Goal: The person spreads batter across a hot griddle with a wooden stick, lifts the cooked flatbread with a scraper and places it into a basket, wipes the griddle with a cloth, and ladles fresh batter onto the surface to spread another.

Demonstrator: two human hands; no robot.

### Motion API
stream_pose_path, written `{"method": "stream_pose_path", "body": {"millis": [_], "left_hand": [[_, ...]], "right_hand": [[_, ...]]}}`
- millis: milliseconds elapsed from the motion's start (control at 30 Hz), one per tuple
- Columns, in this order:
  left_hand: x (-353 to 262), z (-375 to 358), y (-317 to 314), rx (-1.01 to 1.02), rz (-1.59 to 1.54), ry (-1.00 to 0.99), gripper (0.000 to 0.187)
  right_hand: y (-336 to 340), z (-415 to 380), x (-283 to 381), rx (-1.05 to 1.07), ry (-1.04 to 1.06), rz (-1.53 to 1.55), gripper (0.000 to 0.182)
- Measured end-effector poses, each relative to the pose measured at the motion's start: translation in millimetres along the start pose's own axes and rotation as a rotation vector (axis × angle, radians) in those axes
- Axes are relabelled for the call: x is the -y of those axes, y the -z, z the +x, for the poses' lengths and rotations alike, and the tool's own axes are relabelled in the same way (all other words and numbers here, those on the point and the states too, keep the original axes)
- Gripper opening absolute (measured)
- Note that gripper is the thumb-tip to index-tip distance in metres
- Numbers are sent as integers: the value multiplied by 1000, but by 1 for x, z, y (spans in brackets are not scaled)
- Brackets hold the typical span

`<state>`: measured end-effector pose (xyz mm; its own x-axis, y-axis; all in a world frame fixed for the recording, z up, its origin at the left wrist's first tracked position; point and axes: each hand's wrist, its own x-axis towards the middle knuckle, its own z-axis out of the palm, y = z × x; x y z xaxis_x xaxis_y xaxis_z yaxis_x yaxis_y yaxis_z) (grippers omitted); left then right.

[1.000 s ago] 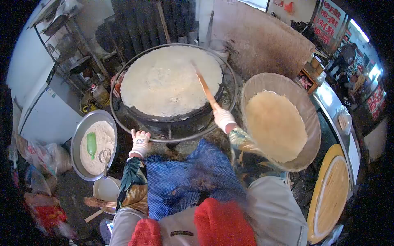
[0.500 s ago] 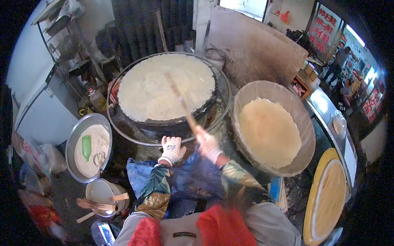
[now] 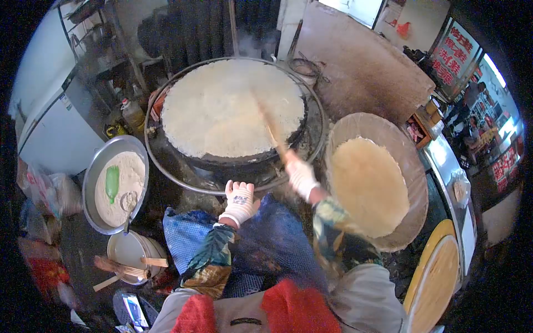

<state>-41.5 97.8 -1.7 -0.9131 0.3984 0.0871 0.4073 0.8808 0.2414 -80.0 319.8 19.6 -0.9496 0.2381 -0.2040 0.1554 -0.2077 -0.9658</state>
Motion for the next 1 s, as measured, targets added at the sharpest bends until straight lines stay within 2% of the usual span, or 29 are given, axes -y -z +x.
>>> {"method": "stream_pose_path", "body": {"millis": [33,100,133,167,233,333,400,433,467,500,533,600,633,700,733,767,833,867,900,933,1000], "left_hand": [[1,-2,2,12,3,-2,50],[8,-6,-5,-118,3,-23,39],[10,-7,-5,-121,4,-21,38],[15,-8,-6,-124,10,-22,38],[24,-10,-8,-121,13,-27,35],[45,-16,2,-153,11,-29,27],[64,-18,7,-150,67,-10,27],[73,-20,13,-117,97,15,27],[86,-20,13,-120,119,37,28],[98,-19,13,-120,142,56,28],[102,-20,27,-78,221,84,23],[151,-11,-4,-41,213,202,14],[158,-6,5,-64,152,257,14],[162,-9,44,128,429,191,17],[173,-8,45,105,484,196,18],[189,-7,42,96,544,184,18],[224,-1,32,95,606,171,13],[242,-1,26,23,600,135,12],[247,1,33,60,612,133,12],[256,2,37,65,613,141,12],[273,8,47,112,647,95,13]], "right_hand": [[-18,-30,-13,-82,-234,46,16],[-28,-50,-51,80,225,-731,40],[-58,-68,-27,149,-76,-642,46],[-77,-71,-23,203,-40,-658,45],[-105,-71,-9,303,-146,-421,43],[-107,-93,13,321,-84,-466,43],[-61,-93,2,259,584,-1176,39],[-31,-81,-5,462,386,-1491,35],[-15,-88,12,441,218,-1604,35],[7,-87,5,372,377,-1693,35],[32,-70,-10,297,411,-1794,40],[43,-52,3,330,466,-1804,42],[44,-38,6,343,493,-1805,41],[40,-6,12,318,422,-1795,43],[40,14,12,283,360,-1847,34],[45,30,12,209,340,-1756,42],[42,54,28,88,290,-1717,46],[53,78,22,73,318,-1762,45],[65,103,17,53,347,-1803,45],[61,118,25,-54,302,-1762,44],[55,147,44,-57,206,-1705,47]]}}
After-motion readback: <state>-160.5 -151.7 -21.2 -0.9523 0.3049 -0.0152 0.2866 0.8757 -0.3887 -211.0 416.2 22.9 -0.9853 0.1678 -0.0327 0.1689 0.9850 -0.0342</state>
